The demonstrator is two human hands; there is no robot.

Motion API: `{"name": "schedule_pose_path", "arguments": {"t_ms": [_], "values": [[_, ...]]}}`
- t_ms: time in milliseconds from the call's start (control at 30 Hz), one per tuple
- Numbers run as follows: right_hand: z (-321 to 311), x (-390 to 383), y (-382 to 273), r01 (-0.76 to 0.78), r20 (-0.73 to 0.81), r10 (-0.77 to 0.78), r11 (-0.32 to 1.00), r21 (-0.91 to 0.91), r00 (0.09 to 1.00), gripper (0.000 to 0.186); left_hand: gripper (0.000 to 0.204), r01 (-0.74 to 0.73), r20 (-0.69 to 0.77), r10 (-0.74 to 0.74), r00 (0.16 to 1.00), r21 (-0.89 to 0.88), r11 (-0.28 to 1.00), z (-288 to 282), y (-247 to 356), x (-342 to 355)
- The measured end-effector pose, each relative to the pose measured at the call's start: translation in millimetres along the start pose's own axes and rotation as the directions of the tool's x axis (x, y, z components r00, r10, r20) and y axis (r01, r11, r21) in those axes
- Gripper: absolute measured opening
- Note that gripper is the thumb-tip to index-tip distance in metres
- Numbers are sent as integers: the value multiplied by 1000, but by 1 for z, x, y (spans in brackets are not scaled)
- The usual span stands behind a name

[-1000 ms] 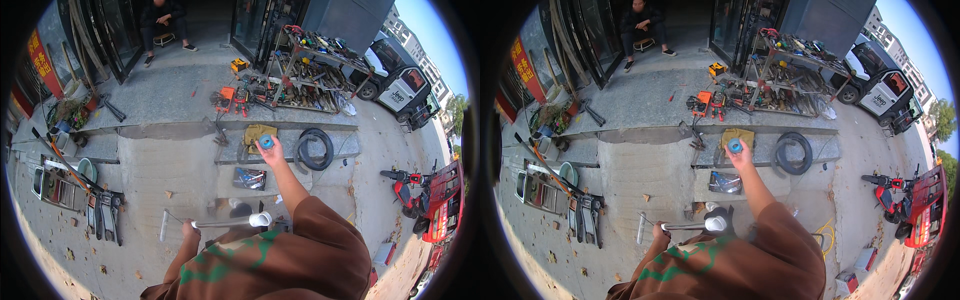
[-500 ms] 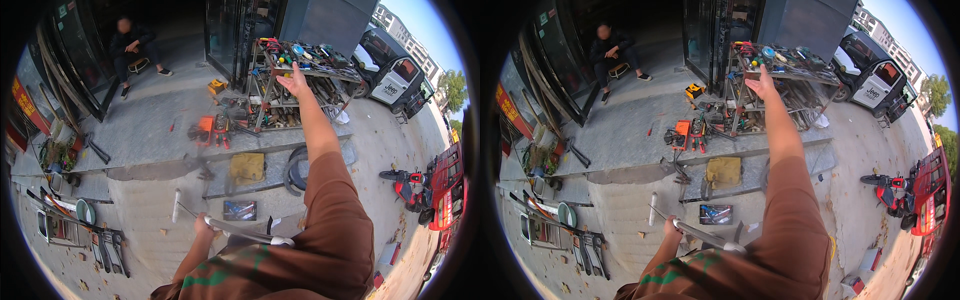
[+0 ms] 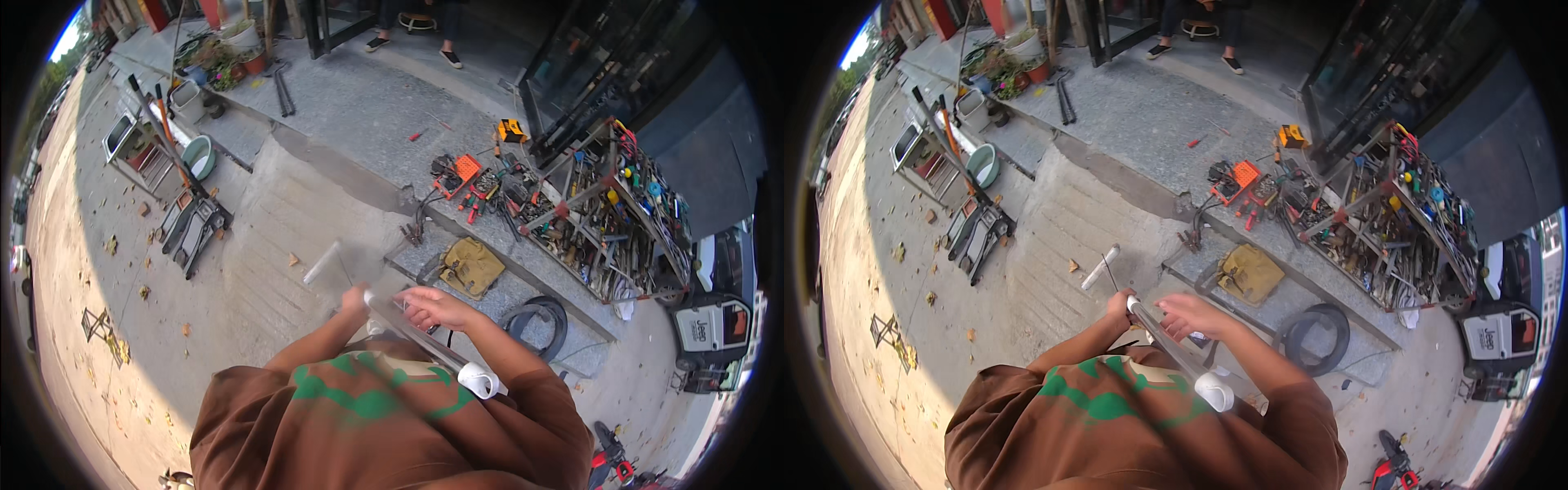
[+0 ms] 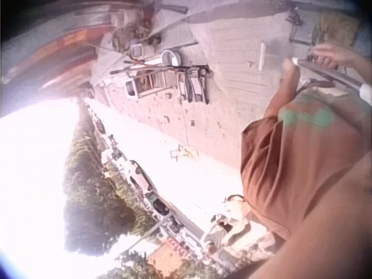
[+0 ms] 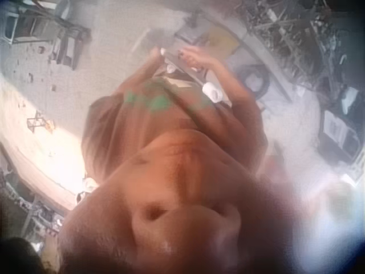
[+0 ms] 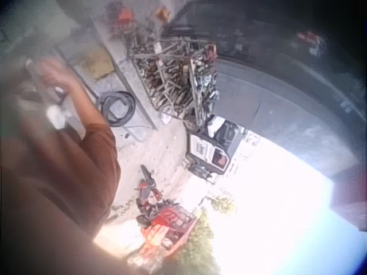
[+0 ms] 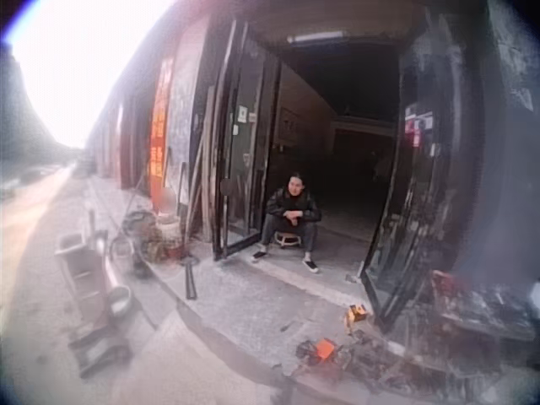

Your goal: The person sweeps a cluttered outdoor workshop area with a broom, moving leaves and debris toward a central spot. They briefly pick up a yellow cable and a small plastic bag, then continue sweeping before entering the workshop.

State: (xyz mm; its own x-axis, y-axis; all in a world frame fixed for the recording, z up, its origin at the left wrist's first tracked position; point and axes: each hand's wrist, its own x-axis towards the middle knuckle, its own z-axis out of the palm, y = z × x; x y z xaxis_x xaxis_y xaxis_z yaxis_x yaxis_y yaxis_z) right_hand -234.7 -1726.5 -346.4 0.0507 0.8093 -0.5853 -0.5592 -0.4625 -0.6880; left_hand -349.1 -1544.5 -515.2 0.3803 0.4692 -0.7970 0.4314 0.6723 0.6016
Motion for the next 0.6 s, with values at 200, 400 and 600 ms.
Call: {"name": "schedule_pose_path", "arguments": {"t_ms": [200, 400, 600], "values": [[105, 54, -49, -101, 334, 138, 987, -127, 932, 40, 22, -46, -227, -50, 973, -401, 915, -89, 9, -7], [203, 111, -59, -256, 522, 395, 912, -319, 756, 25, 15, -230, -350, -86, 933, -763, 604, -211, -17, -19], [323, 181, -24, -380, 525, 550, 833, -403, 649, 21, 17, -354, -532, -224, 817, -769, 532, -351, -58, -47]]}}
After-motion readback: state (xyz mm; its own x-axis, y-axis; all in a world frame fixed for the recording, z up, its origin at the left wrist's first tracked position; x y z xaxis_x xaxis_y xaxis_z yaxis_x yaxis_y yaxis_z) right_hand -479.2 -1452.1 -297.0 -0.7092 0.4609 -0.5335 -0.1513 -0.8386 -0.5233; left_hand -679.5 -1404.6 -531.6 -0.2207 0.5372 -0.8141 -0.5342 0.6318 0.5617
